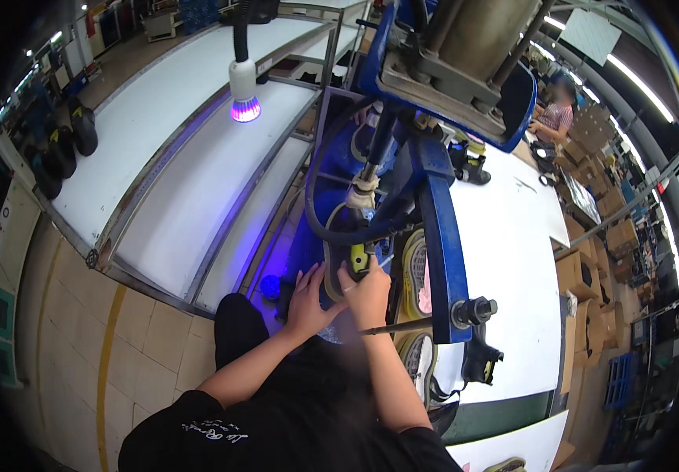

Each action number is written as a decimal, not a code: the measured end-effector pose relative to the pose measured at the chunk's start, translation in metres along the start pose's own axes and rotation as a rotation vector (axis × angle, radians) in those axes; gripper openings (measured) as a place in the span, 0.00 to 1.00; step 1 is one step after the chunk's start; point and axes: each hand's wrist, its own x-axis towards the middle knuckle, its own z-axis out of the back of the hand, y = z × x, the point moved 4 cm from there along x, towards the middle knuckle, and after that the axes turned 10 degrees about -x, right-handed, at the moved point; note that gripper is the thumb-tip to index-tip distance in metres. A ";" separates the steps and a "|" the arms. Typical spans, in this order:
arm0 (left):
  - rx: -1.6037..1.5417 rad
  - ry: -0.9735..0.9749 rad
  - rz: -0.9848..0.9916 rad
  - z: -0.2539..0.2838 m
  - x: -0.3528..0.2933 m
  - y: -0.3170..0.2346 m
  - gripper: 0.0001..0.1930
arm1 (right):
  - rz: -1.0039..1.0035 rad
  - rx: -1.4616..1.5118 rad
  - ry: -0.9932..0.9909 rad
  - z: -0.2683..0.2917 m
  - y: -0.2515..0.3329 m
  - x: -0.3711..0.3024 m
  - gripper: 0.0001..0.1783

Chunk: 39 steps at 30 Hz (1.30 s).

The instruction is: The recorder is using a specialized machine to press and attach soles to shoes in a factory setting.

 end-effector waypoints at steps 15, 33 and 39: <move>0.021 0.050 -0.005 -0.002 0.000 0.007 0.49 | 0.021 -0.104 -0.044 -0.018 -0.019 -0.007 0.30; -0.346 0.437 -0.373 -0.022 0.221 0.097 0.21 | -0.054 -0.088 0.460 0.000 -0.014 -0.018 0.48; -0.264 0.423 -0.235 -0.038 0.252 0.122 0.24 | 0.177 -0.175 0.075 -0.027 -0.030 -0.036 0.32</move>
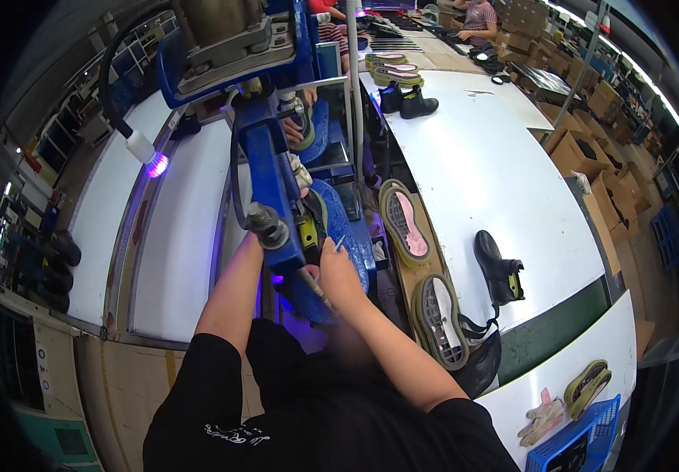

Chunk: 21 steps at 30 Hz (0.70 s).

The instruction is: The recorder is using a specialized machine to press and attach soles to shoes in a factory setting.

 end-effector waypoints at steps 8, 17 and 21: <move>0.180 -0.085 0.028 -0.018 0.007 -0.055 0.21 | -0.089 0.117 0.077 0.000 -0.017 -0.001 0.32; 0.197 -0.125 -0.050 -0.028 0.013 -0.053 0.20 | -0.013 0.068 0.030 -0.003 -0.014 0.002 0.30; 0.198 -0.132 -0.048 -0.031 -0.006 -0.043 0.20 | -0.138 0.148 0.106 0.012 -0.009 0.001 0.27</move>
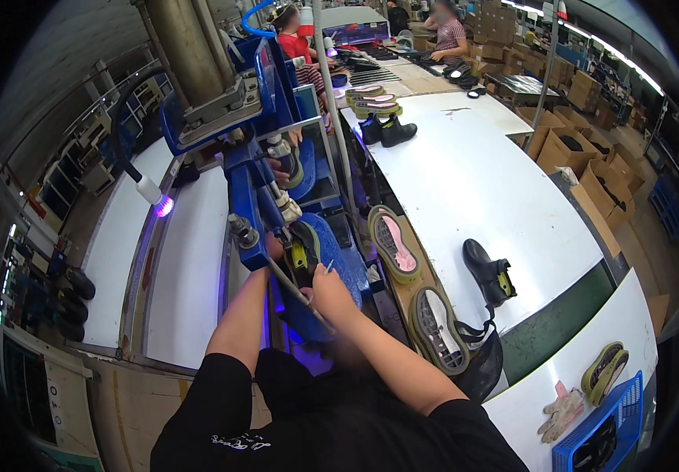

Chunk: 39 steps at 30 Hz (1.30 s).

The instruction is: The recorder is using a specialized machine to press and attach soles to shoes in a factory setting.

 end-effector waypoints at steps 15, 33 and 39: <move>-0.005 -0.124 0.034 0.025 -0.005 0.025 0.19 | 0.073 -0.093 -0.007 0.011 0.002 -0.002 0.24; -0.113 -0.223 0.167 0.017 -0.031 0.062 0.18 | 0.131 -0.183 0.058 0.005 -0.007 0.003 0.35; -0.061 -0.213 0.254 0.032 -0.019 0.077 0.18 | 0.139 -0.061 0.056 0.008 -0.020 -0.002 0.34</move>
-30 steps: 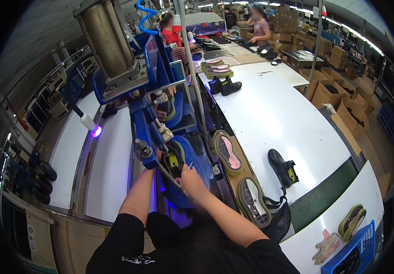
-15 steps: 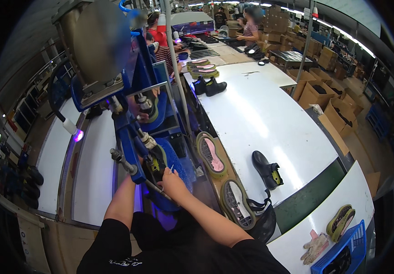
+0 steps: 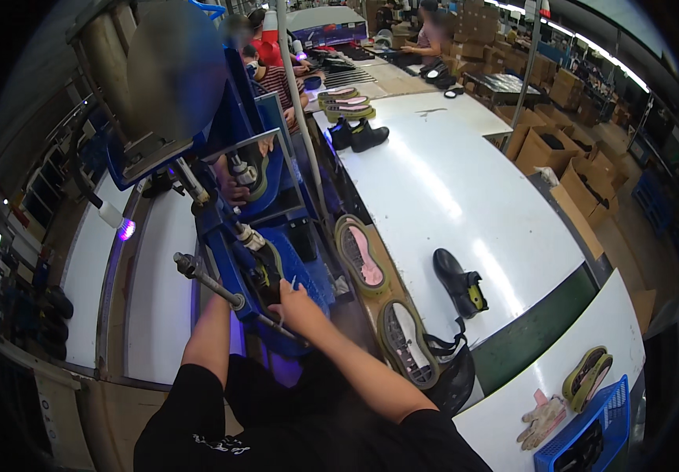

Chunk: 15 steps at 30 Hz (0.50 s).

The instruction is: The recorder is using a specialized machine to press and attach soles to shoes in a factory setting.

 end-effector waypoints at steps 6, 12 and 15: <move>0.089 -0.013 0.063 -0.002 -0.002 0.015 0.18 | -0.269 0.703 -0.412 0.039 -0.046 -0.067 0.32; 0.139 0.014 0.158 0.014 0.011 0.028 0.18 | -0.389 0.784 -0.631 0.071 -0.056 -0.135 0.16; 0.162 0.027 0.200 0.028 0.005 0.041 0.18 | -0.331 0.716 -0.600 0.093 -0.049 -0.155 0.06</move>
